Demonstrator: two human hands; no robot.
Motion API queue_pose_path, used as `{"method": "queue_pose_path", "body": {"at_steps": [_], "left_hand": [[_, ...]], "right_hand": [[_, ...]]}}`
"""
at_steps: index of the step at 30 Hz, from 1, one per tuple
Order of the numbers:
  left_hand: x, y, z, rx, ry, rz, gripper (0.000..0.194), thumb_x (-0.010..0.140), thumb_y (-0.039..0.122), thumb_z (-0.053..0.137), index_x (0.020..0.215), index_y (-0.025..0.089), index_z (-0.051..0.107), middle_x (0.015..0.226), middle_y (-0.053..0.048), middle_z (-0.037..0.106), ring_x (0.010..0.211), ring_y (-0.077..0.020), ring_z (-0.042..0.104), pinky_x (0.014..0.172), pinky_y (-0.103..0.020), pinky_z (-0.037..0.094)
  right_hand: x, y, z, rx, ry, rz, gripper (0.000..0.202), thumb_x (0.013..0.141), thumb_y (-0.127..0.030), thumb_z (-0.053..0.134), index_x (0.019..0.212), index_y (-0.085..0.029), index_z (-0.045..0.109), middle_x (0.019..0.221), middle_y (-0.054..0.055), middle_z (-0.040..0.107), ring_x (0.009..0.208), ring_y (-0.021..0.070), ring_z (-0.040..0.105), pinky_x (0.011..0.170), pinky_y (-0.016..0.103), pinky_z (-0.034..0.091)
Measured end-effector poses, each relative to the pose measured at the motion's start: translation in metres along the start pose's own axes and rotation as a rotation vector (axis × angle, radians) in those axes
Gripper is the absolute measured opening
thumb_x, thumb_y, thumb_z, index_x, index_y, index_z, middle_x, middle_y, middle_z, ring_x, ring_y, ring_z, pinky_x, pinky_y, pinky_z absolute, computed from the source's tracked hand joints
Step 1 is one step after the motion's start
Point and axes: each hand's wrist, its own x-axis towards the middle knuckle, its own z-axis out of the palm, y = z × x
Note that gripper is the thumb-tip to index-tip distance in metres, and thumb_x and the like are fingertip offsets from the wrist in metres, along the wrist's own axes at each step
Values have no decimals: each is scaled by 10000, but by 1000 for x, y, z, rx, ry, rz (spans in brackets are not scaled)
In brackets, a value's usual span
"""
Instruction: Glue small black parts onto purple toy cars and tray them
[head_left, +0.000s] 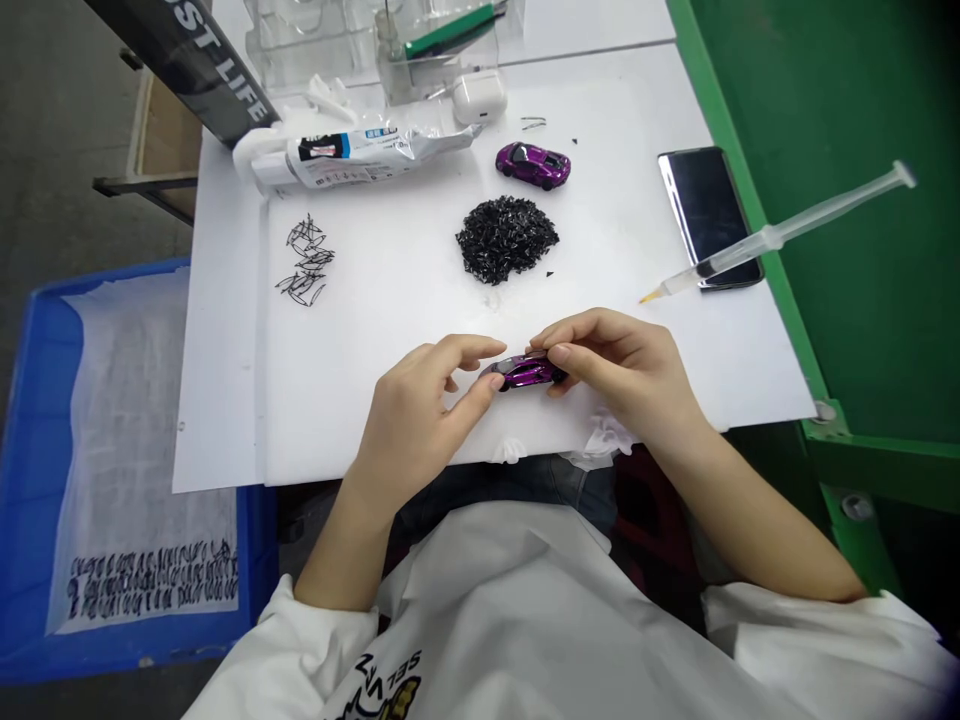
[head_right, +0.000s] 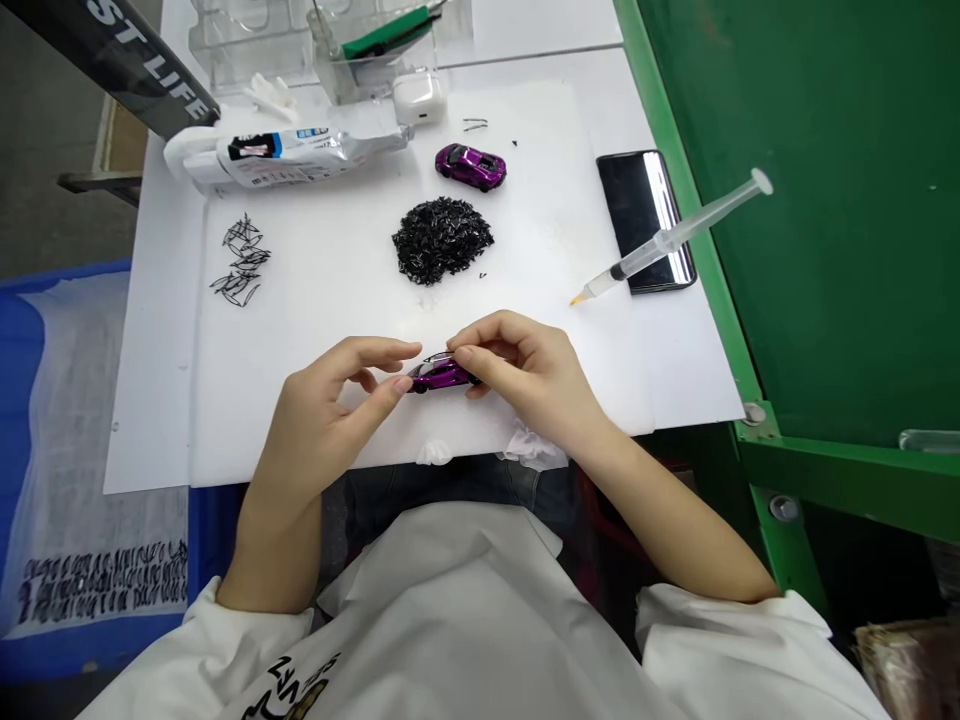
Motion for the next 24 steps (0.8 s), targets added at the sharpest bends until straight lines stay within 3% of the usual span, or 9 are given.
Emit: {"method": "queue_pose_path", "body": {"at_steps": [3, 9, 17, 24], "left_hand": [[3, 7, 7, -50, 155, 31, 94, 810, 196, 629, 898, 229, 634, 862, 25, 681, 769, -131, 619, 641, -245, 484], [5, 14, 16, -106, 272, 48, 122, 777, 113, 650, 825, 223, 631, 798, 44, 666, 714, -106, 586, 626, -238, 473], [5, 13, 20, -117, 288, 36, 120, 772, 111, 650, 817, 213, 606, 787, 41, 643, 667, -96, 553, 618, -240, 464], [-5, 9, 18, -94, 268, -44, 165, 748, 87, 649, 817, 224, 590, 768, 51, 625, 675, -101, 525, 599, -243, 430]], "right_hand": [[0, -1, 0, 1, -5, -2, 42, 763, -245, 657, 780, -207, 665, 806, 6, 671, 727, 111, 636, 540, 186, 566], [-2, -1, -1, -25, -13, -17, 68, 764, -259, 656, 783, -194, 664, 800, 14, 668, 701, 116, 629, 546, 210, 568], [-3, 1, -1, -59, -31, -44, 91, 772, -284, 650, 803, -198, 659, 827, 15, 665, 745, 130, 631, 574, 233, 573], [-5, 2, -2, 60, -67, -71, 120, 834, -327, 575, 891, -223, 597, 897, 22, 659, 895, 164, 640, 563, 235, 581]]}}
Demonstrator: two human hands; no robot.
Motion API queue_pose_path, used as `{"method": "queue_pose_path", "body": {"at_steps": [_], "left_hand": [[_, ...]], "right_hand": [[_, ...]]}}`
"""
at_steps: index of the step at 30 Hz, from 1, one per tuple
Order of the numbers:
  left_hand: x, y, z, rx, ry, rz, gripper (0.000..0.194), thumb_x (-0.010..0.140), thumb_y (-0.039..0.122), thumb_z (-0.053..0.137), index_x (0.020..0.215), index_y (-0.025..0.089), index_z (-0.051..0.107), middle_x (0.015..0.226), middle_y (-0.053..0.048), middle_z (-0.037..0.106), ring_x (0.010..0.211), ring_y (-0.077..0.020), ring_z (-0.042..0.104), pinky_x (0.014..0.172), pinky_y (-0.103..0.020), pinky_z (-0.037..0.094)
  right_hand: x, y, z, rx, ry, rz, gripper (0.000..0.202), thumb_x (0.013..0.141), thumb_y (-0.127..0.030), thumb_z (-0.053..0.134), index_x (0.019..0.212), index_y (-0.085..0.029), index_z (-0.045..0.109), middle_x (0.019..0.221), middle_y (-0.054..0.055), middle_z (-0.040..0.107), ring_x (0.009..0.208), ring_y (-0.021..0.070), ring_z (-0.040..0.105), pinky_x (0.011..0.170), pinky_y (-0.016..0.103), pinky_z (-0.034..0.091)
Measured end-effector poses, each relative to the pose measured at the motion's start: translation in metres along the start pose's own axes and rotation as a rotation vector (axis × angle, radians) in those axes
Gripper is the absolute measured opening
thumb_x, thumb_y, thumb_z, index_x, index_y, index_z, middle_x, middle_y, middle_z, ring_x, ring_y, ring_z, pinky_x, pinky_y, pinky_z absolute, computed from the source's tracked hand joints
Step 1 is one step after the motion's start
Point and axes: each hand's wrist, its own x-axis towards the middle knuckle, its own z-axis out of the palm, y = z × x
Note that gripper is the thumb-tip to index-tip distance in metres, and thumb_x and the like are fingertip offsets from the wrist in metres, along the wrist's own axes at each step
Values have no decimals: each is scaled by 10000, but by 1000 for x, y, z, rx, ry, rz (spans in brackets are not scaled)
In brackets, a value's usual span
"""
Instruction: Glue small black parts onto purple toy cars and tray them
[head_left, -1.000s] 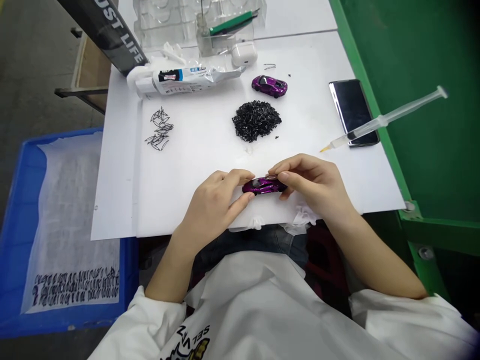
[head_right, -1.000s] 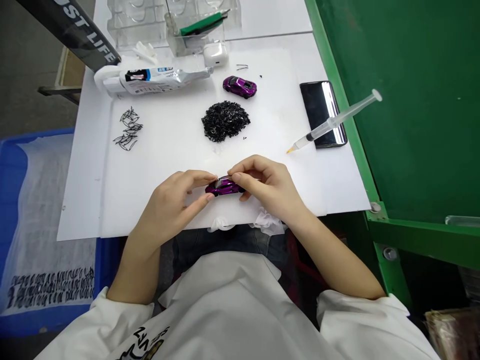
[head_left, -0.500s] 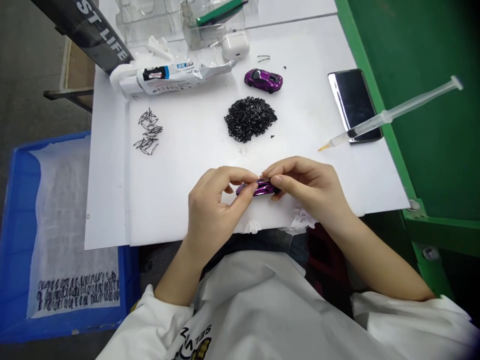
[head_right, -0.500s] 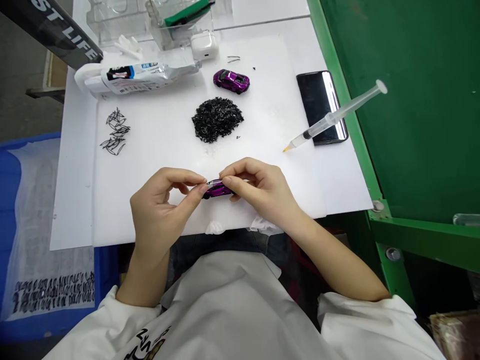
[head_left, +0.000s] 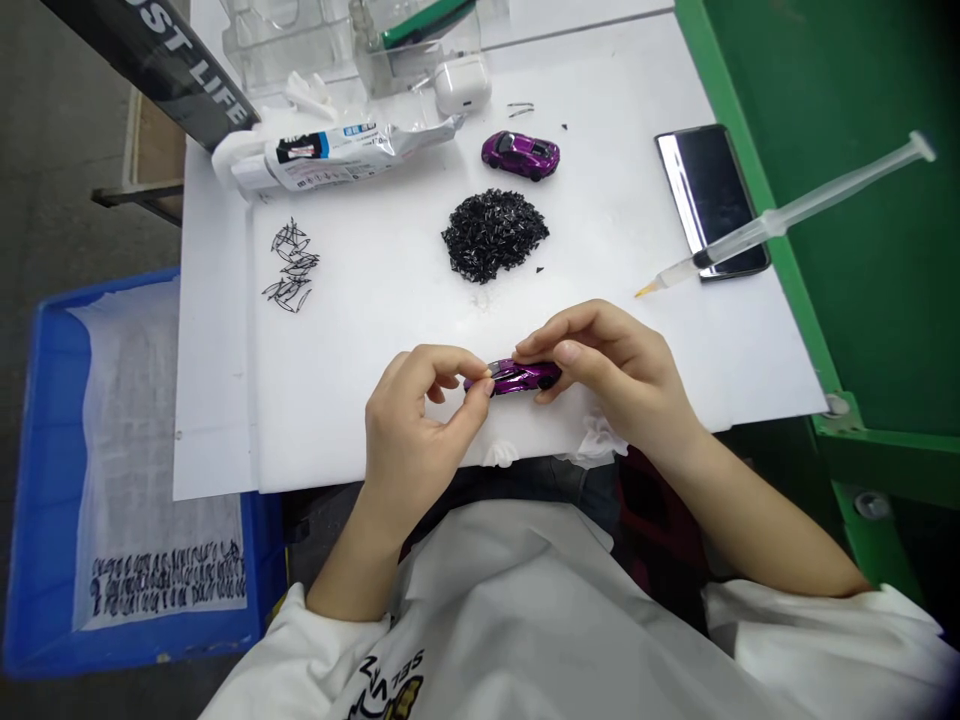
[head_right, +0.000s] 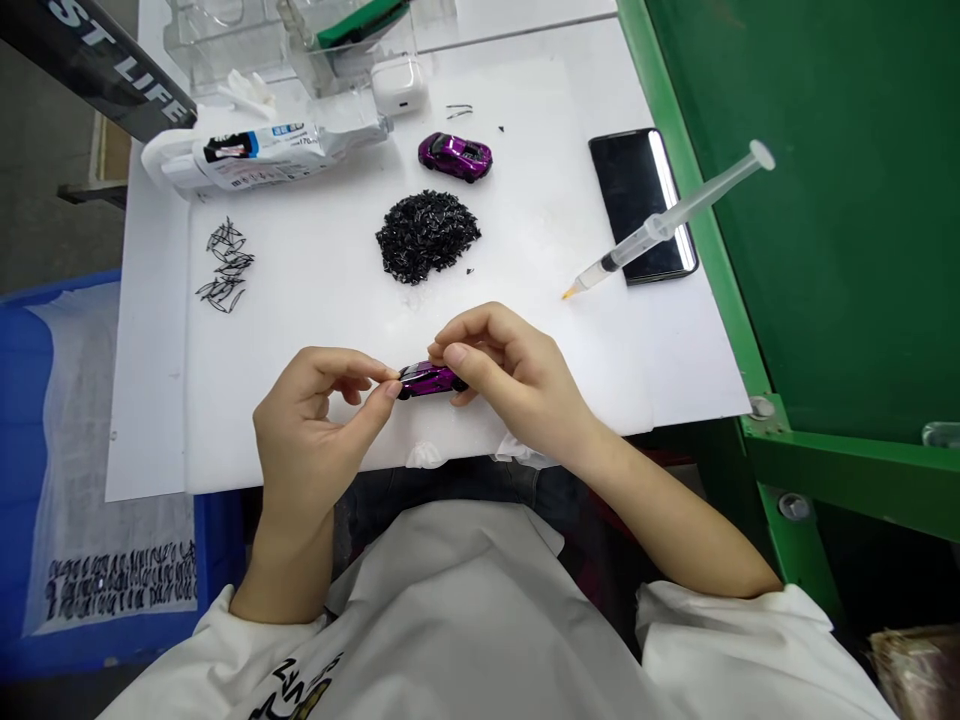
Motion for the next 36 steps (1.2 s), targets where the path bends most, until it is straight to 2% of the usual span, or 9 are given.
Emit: {"method": "queue_pose_path", "body": {"at_steps": [9, 28, 36], "left_hand": [[0, 0, 1, 88, -46, 2, 159, 742, 90, 631, 814, 224, 582, 772, 47, 626, 684, -111, 516, 569, -248, 408], [0, 1, 2, 102, -51, 6, 162, 752, 98, 626, 818, 237, 577, 781, 42, 620, 702, -126, 531, 604, -265, 432], [4, 6, -2, 161, -115, 9, 188, 729, 77, 624, 809, 242, 580, 767, 51, 634, 696, -131, 544, 628, -270, 445]], "right_hand": [[0, 0, 0, 1, -17, -5, 127, 846, -330, 558, 874, -211, 594, 892, 27, 649, 882, 155, 630, 572, 231, 577], [-1, -2, 0, -23, -30, 21, 137, 851, -336, 544, 862, -212, 602, 894, 27, 641, 861, 155, 619, 597, 254, 575], [-1, 0, -2, -37, -77, 28, 190, 852, -361, 538, 898, -186, 596, 891, 32, 632, 850, 144, 614, 594, 232, 572]]}}
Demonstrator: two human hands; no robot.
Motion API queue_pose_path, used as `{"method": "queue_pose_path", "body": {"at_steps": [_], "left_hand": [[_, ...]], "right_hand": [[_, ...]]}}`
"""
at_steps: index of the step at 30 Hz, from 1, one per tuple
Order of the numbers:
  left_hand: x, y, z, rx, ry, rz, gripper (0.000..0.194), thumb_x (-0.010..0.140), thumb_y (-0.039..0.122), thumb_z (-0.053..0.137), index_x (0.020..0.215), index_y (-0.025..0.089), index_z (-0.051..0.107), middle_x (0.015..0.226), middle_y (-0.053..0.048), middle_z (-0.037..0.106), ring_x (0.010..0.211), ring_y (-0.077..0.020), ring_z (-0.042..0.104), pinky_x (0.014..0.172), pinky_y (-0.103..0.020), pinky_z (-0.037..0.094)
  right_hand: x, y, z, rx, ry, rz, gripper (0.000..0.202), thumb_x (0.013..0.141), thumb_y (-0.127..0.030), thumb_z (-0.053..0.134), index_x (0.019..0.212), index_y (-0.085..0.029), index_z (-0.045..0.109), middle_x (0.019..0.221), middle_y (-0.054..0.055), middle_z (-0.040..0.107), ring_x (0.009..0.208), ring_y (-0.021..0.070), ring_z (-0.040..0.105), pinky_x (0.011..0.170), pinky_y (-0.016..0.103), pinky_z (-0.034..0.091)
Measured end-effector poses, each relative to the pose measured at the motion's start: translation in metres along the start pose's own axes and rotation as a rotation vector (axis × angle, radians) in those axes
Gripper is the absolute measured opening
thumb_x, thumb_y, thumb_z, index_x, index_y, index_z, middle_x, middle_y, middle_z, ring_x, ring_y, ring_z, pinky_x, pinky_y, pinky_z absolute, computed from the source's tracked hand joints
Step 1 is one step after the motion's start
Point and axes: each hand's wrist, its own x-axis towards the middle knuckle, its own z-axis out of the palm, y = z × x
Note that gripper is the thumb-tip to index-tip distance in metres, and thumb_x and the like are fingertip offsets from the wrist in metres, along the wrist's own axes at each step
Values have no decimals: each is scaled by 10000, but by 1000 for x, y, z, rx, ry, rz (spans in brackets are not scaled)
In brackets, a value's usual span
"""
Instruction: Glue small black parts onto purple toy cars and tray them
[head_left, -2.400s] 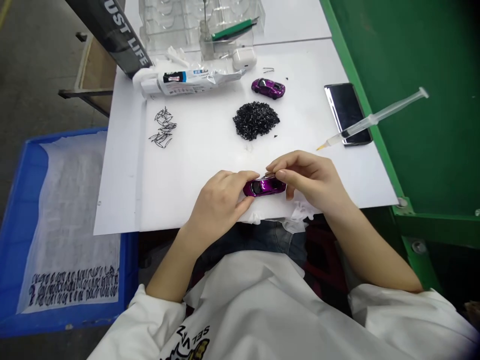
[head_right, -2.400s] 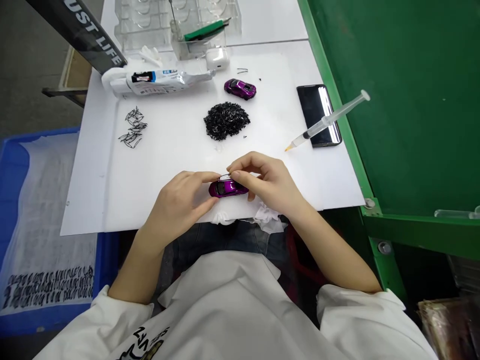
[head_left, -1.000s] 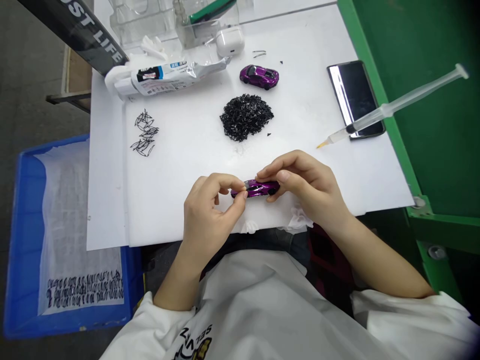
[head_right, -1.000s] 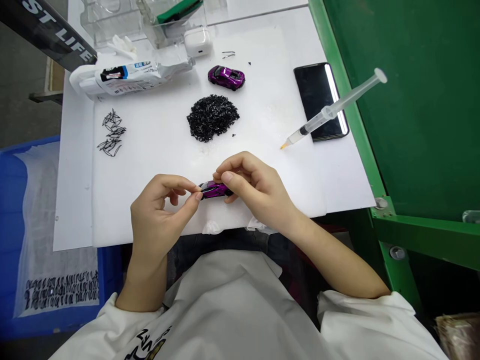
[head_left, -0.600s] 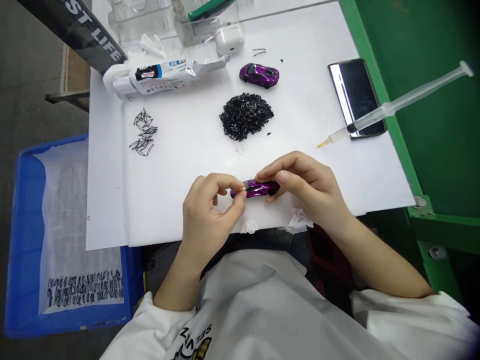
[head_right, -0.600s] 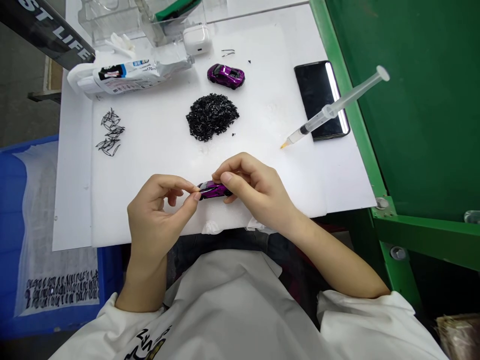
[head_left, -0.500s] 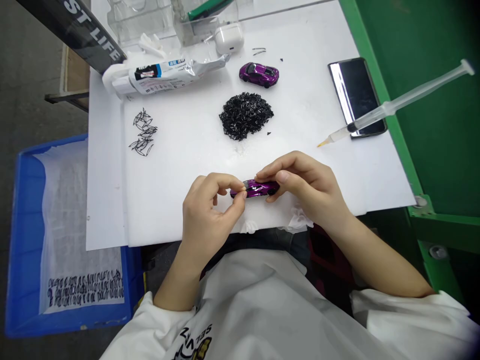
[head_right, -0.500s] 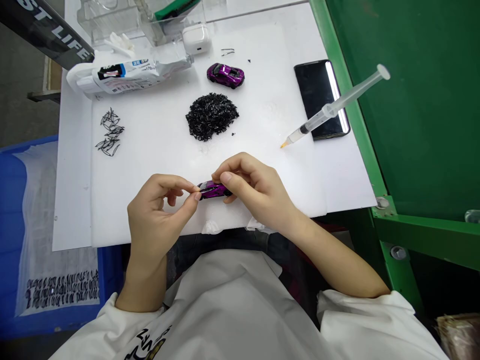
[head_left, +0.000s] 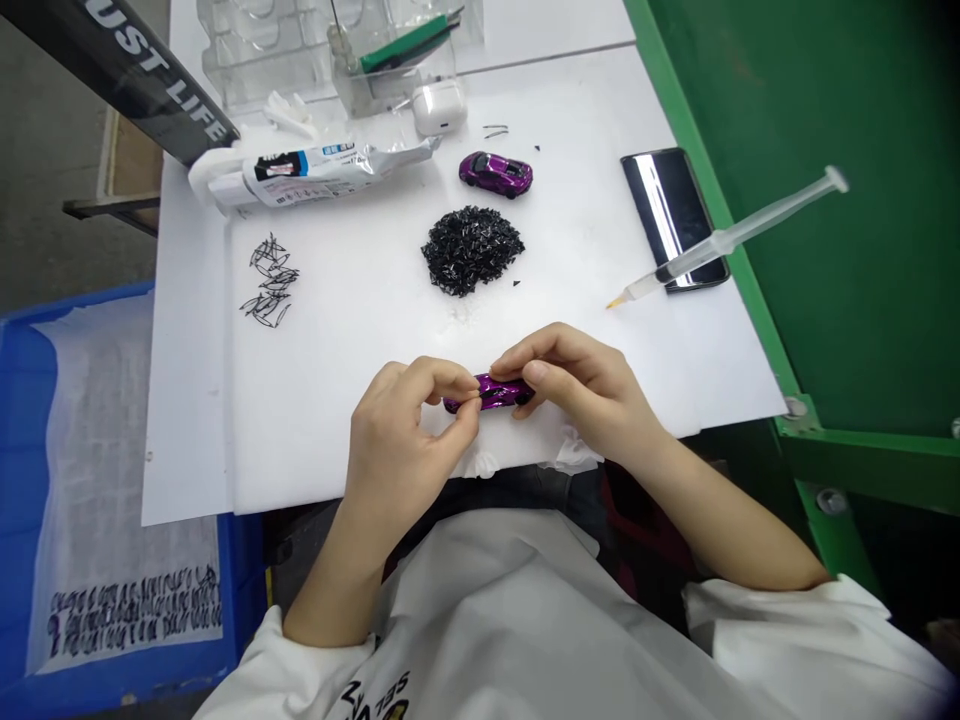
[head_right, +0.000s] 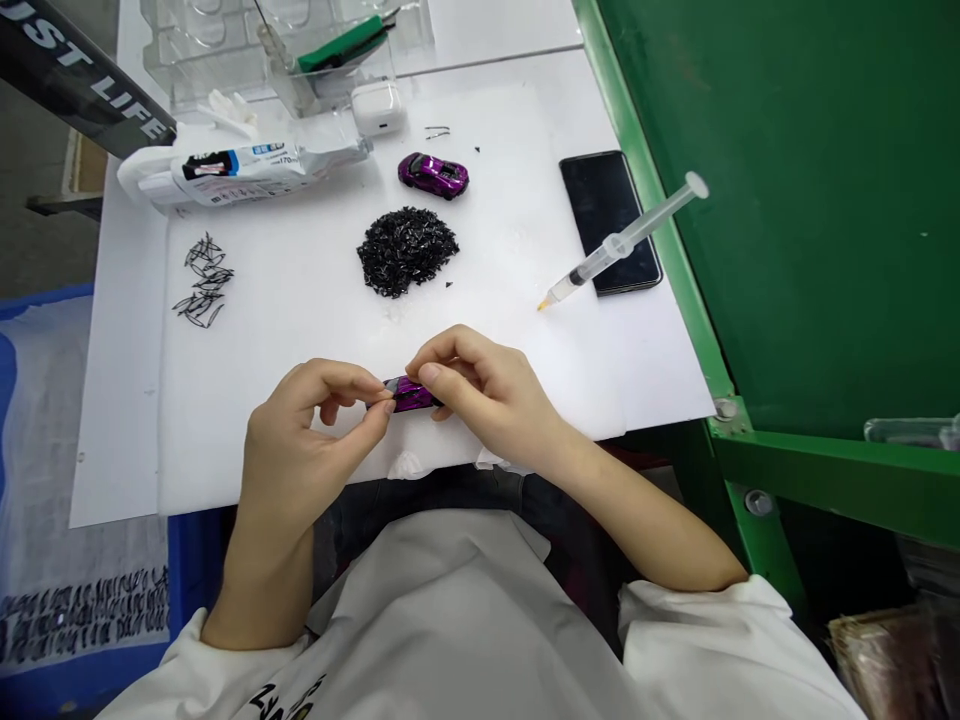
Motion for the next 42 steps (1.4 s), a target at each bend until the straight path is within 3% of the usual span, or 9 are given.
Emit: {"method": "queue_pose_path", "body": {"at_steps": [9, 12, 16, 19, 24, 32, 42], "left_hand": [[5, 6, -4, 122, -156, 79, 237, 717, 38, 586, 828, 246, 568, 731, 56, 628, 723, -156, 542, 639, -280, 436], [5, 5, -6, 182, -253, 50, 231, 735, 77, 584, 902, 233, 551, 845, 26, 622, 799, -174, 550, 693, -305, 444], [5, -1, -6, 170, -282, -40, 318, 745, 178, 623, 1036, 228, 508, 987, -9, 610, 912, -208, 553, 770, -353, 453], [3, -5, -1, 131, -264, -45, 322, 722, 148, 622, 1011, 232, 506, 922, 4, 618, 894, -204, 563, 782, -355, 453], [-3, -9, 5, 115, -175, 24, 298, 724, 148, 607, 995, 218, 506, 922, -9, 623, 865, -199, 554, 794, -365, 447], [-6, -13, -2, 48, -216, 41, 378, 712, 95, 568, 1062, 218, 498, 989, 1, 631, 913, -190, 549, 833, -355, 441], [-5, -11, 6, 40, -172, -5, 382, 687, 87, 573, 1031, 232, 497, 911, 3, 626, 866, -202, 557, 792, -372, 433]], "right_hand": [[-1, 1, -1, -64, -42, -23, 198, 860, -367, 522, 892, -185, 594, 854, 23, 624, 802, 127, 606, 562, 214, 556], [-1, 2, -1, -100, -48, -6, 209, 867, -376, 506, 885, -187, 594, 835, 21, 625, 793, 131, 602, 522, 207, 538], [-3, 3, -1, -133, -57, -29, 197, 875, -355, 495, 885, -187, 597, 844, 20, 628, 771, 121, 594, 526, 207, 525], [-5, 4, -1, -189, -35, -123, 185, 875, -337, 496, 887, -186, 603, 855, 27, 643, 759, 124, 601, 550, 226, 499], [-6, 7, -2, -479, 142, -313, 133, 817, -182, 497, 911, -206, 589, 929, 35, 652, 867, 170, 595, 684, 305, 469], [-6, 4, -1, -863, -109, -384, 330, 757, -153, 525, 1081, -206, 498, 1023, 54, 613, 946, 203, 548, 828, 385, 448], [-4, 5, 4, -936, -112, -379, 316, 769, -148, 538, 1068, -226, 475, 963, 44, 612, 905, 211, 532, 789, 389, 435]]}}
